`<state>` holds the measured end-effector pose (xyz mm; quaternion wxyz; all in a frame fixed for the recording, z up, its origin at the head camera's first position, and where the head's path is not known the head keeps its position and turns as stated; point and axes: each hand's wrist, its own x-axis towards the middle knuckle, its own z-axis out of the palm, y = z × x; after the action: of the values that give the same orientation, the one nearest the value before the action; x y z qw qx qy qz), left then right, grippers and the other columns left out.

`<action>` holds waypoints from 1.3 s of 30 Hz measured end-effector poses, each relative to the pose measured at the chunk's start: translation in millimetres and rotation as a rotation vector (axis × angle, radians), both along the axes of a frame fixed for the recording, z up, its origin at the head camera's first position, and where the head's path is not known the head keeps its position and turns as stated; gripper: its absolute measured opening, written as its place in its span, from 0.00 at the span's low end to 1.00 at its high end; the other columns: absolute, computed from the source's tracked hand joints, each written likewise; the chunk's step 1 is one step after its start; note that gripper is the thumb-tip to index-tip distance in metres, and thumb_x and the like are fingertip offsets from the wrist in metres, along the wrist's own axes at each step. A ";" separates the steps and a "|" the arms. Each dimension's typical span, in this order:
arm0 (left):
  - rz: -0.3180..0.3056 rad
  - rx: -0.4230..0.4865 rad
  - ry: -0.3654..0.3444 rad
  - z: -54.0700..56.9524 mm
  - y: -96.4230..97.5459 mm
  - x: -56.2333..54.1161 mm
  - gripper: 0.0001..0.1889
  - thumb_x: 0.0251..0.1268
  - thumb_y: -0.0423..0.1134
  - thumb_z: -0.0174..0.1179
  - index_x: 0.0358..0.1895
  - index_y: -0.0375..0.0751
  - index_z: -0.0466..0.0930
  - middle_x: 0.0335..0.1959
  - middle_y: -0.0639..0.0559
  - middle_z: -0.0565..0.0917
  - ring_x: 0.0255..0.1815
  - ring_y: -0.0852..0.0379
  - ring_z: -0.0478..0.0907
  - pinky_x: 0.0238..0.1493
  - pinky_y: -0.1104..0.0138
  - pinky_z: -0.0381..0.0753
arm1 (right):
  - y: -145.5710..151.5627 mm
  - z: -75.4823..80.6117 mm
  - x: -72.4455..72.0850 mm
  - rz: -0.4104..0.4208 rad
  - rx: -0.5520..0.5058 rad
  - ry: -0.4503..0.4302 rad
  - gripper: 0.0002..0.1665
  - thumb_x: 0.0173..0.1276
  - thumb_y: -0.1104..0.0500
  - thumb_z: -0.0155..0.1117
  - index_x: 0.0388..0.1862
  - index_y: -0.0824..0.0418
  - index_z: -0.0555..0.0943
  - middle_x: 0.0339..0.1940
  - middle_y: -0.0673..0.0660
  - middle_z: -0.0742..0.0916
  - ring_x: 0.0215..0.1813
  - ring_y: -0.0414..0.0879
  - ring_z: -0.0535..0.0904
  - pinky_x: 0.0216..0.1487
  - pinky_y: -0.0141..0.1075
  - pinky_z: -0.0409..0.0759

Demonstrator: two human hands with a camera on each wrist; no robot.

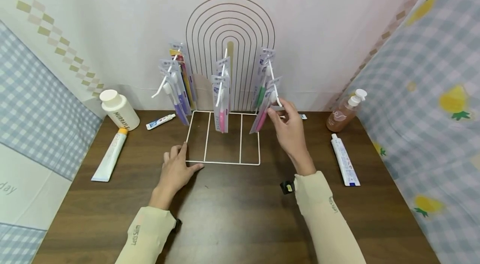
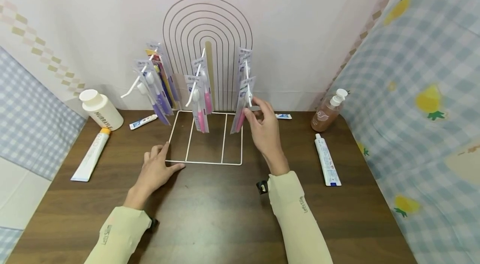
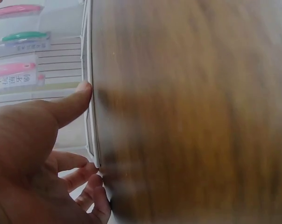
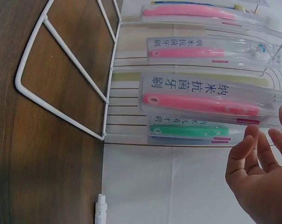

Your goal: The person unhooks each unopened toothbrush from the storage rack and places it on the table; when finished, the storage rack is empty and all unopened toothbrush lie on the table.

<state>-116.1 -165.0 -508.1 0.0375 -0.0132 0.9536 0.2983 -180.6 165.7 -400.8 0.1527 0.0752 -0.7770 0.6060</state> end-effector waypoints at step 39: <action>0.074 0.091 -0.079 1.3 -0.2 -3.3 0.46 0.81 0.46 0.72 0.91 0.30 0.60 0.82 0.30 0.65 0.67 0.31 0.62 0.63 0.39 0.72 | 38.0 -34.5 -3.0 -0.188 -0.150 -0.212 0.14 0.86 0.62 0.69 0.54 0.77 0.88 0.25 0.38 0.87 0.28 0.33 0.80 0.30 0.26 0.77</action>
<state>-119.4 -165.2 -506.8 0.0649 -0.0585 0.9358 0.3416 -183.7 203.7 -435.3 0.1311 -0.0735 -0.7450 0.6499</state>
